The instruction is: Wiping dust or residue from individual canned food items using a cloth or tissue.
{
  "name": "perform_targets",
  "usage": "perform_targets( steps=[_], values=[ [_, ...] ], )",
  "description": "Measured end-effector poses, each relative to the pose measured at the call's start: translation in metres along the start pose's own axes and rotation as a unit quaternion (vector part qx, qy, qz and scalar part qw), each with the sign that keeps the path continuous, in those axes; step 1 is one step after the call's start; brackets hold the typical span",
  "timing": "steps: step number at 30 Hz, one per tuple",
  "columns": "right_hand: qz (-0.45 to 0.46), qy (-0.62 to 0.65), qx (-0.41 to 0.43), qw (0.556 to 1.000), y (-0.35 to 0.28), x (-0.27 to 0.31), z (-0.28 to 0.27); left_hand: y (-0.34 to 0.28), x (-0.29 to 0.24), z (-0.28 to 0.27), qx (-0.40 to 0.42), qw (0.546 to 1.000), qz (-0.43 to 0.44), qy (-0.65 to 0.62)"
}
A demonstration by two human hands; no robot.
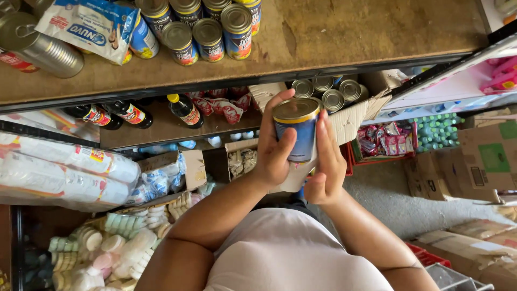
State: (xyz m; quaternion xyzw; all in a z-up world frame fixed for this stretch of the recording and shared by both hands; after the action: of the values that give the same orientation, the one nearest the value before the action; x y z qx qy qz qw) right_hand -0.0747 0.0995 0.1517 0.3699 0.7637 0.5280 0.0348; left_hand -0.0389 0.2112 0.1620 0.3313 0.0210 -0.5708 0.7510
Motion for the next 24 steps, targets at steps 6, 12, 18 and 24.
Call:
perform_targets(
  steps=[6, 12, 18, 24],
  values=[
    [0.006, -0.067, 0.016, 0.998, 0.0, 0.014, 0.001, -0.008, -0.004, -0.004, -0.018, 0.999, -0.029, -0.031],
    [-0.026, -0.192, 0.044, 0.98, -0.007, 0.013, -0.004, -0.014, -0.002, -0.006, -0.021, 0.997, -0.064, -0.025],
    [-0.067, -0.208, 0.059, 0.974, -0.02, 0.019, -0.009, -0.01, 0.001, 0.003, -0.014, 0.996, -0.091, -0.005],
    [-0.037, -0.104, 0.033, 0.993, -0.01, -0.002, -0.025, -0.016, 0.02, 0.015, -0.046, 0.996, -0.076, -0.009]
  ],
)
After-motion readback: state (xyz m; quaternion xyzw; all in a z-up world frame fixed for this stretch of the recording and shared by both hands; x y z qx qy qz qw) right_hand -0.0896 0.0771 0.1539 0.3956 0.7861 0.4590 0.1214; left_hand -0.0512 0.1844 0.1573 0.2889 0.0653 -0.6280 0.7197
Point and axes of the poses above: each hand's wrist, its own y-axis towards the middle knuckle, its own z-axis out of the palm, x = y × z, the point moved 4 cm from there along y, towards the middle knuckle, and after that the axes turned 14 degrees about -y, right-handed, at the moved point
